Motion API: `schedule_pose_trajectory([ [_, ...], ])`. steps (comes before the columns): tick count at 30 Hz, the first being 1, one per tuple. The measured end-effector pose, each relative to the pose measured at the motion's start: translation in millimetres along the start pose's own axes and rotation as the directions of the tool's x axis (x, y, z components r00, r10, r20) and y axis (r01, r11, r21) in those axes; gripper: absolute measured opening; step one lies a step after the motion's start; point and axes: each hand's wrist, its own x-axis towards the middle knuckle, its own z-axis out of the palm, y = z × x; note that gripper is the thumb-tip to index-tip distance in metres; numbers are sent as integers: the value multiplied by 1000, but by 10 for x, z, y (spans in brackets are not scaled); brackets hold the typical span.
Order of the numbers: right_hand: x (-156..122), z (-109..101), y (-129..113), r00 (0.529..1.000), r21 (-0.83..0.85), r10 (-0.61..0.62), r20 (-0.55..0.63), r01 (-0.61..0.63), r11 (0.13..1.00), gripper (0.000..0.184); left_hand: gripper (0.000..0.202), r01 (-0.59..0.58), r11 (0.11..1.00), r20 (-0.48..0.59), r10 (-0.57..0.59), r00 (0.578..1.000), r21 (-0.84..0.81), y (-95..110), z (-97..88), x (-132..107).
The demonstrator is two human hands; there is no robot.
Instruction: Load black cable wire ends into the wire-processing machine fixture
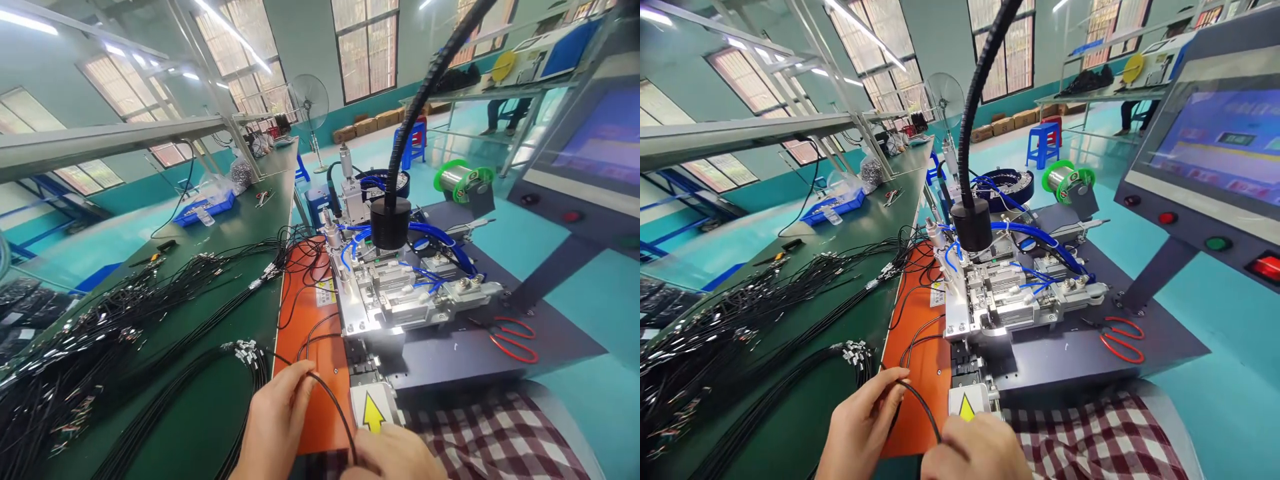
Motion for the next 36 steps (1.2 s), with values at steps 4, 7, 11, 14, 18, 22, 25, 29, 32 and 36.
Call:
schedule_pose_trajectory([
  [4, 82, -194, 40, 986, 295, 161, 47, -167, 941, 16, 39, -136, 955, -67, 159, 985, 265, -232, 106, -203],
  [7, 12, -365, 118, 901, 527, 432, 50, -391, 755, 15, 52, -213, 859, -71, 276, 959, 467, -498, 62, -233],
  [11, -102, -531, 181, 687, 701, 727, 1, -519, 490, 30, 55, -270, 822, -37, 333, 942, 501, -820, -164, -27],
  [14, -7, -637, 86, 693, 736, 712, 116, -541, 406, 37, 56, -263, 863, -60, 318, 946, 433, -871, -287, 113],
  [18, 193, -618, -106, 716, 700, 588, 375, -635, 327, 40, 58, -304, 874, -108, 368, 924, 378, -746, -237, 101],
  [22, 79, -498, -52, 709, 706, 575, 409, -645, 293, 45, 39, -455, 833, 40, 467, 883, 314, -653, -117, 101],
  [25, -189, -544, 99, 719, 751, 628, 298, -583, 311, 44, 25, -450, 872, 81, 443, 893, 194, -598, -94, 121],
  [29, -323, -764, 229, 746, 833, 614, 259, -494, 248, 42, 23, -417, 909, 156, 411, 898, 8, -409, -65, 38],
  [32, -103, -894, 152, 757, 850, 577, 306, -490, 192, 45, 33, -449, 893, 67, 450, 891, -22, -275, -51, -51],
  [36, 287, -838, -115, 673, 755, 585, 452, -638, 150, 45, 43, -490, 869, -14, 492, 871, 64, -310, -131, -195],
])
